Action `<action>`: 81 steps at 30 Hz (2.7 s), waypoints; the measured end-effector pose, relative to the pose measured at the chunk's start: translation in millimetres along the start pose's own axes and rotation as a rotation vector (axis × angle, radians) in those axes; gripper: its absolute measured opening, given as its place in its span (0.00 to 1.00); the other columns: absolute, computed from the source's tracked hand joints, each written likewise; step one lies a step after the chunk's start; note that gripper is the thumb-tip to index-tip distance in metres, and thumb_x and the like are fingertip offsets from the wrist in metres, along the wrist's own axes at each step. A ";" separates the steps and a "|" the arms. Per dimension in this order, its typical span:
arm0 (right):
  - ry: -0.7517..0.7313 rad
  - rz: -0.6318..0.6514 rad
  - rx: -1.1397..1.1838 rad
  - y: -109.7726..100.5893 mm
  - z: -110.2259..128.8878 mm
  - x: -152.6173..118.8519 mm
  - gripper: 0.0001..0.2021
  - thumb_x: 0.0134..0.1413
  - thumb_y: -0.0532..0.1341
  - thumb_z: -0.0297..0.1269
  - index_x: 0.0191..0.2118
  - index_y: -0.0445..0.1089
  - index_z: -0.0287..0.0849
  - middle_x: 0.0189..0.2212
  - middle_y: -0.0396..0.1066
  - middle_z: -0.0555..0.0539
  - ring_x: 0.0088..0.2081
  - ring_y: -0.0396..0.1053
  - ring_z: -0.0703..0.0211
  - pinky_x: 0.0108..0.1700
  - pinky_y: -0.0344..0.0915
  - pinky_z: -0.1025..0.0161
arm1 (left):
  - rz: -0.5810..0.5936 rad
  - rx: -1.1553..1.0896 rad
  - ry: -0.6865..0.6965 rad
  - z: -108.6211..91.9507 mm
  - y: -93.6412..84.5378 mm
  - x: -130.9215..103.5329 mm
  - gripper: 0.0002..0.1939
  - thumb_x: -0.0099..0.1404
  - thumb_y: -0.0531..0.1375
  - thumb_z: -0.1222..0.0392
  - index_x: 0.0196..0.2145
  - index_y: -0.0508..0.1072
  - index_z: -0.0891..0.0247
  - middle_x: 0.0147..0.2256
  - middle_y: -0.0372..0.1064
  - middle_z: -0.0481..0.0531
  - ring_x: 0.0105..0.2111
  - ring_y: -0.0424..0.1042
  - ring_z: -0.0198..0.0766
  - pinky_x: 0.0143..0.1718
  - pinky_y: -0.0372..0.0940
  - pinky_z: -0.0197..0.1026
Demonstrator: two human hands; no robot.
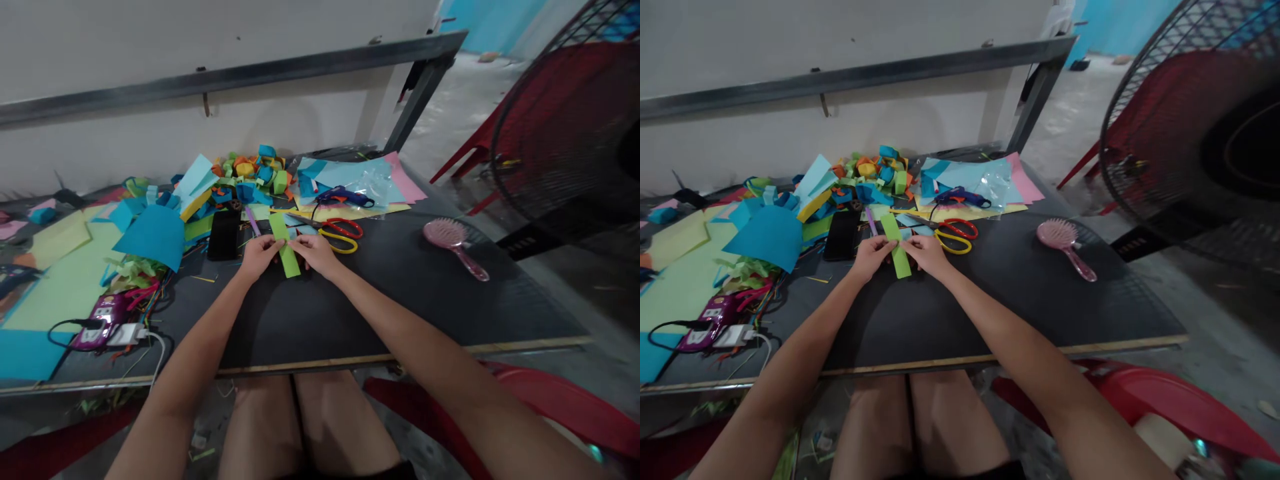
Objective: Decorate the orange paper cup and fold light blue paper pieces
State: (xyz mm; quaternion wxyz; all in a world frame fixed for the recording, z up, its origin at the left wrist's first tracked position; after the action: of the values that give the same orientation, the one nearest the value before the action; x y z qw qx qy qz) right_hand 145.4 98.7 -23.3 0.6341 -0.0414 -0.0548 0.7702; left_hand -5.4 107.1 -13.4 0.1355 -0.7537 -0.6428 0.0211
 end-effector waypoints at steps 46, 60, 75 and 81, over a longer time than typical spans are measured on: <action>-0.018 0.053 0.053 -5.6 7.2 -8.9 0.22 0.45 0.64 0.59 0.25 0.68 0.42 0.16 0.66 0.52 0.17 0.65 0.64 0.18 0.59 0.67 | 0.010 0.053 0.069 -5.9 6.4 0.5 0.15 0.59 0.62 0.50 0.25 0.72 0.64 0.18 0.64 0.44 0.17 0.63 0.29 0.22 0.56 0.34; -0.015 -0.066 0.112 -11.9 5.4 -7.3 0.19 0.37 0.71 0.51 0.29 0.66 0.42 0.17 0.67 0.53 0.16 0.61 0.66 0.17 0.62 0.66 | 0.123 -0.047 0.039 -0.7 13.6 2.5 0.17 0.59 0.64 0.48 0.39 0.76 0.64 0.25 0.71 0.48 0.19 0.64 0.29 0.21 0.61 0.34; 0.083 0.083 0.187 -14.5 4.0 -13.1 0.20 0.36 0.72 0.50 0.25 0.64 0.43 0.17 0.70 0.53 0.18 0.67 0.64 0.20 0.66 0.66 | 0.241 -0.113 0.045 -5.4 22.7 -2.5 0.25 0.60 0.63 0.46 0.49 0.71 0.65 0.27 0.72 0.48 0.17 0.63 0.26 0.19 0.61 0.31; 0.027 0.042 0.130 -13.0 0.2 -8.8 0.17 0.43 0.68 0.50 0.30 0.67 0.43 0.18 0.69 0.53 0.18 0.65 0.62 0.21 0.65 0.63 | 0.270 -0.142 0.003 -8.8 21.6 -4.3 0.25 0.57 0.66 0.48 0.47 0.73 0.66 0.26 0.72 0.47 0.17 0.63 0.26 0.19 0.62 0.31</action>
State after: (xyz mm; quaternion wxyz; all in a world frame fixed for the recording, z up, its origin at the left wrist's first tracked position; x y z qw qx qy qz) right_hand 159.7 92.5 -21.4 0.6199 -0.0117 0.0047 0.7846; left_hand 16.5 98.5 -10.5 0.0785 -0.8411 -0.5351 -0.0074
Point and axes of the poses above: each hand's wrist, its own x-axis towards the middle knuckle, its own y-axis out of the palm, z = x × y, the point moved 6 cm from there along x, towards the middle knuckle
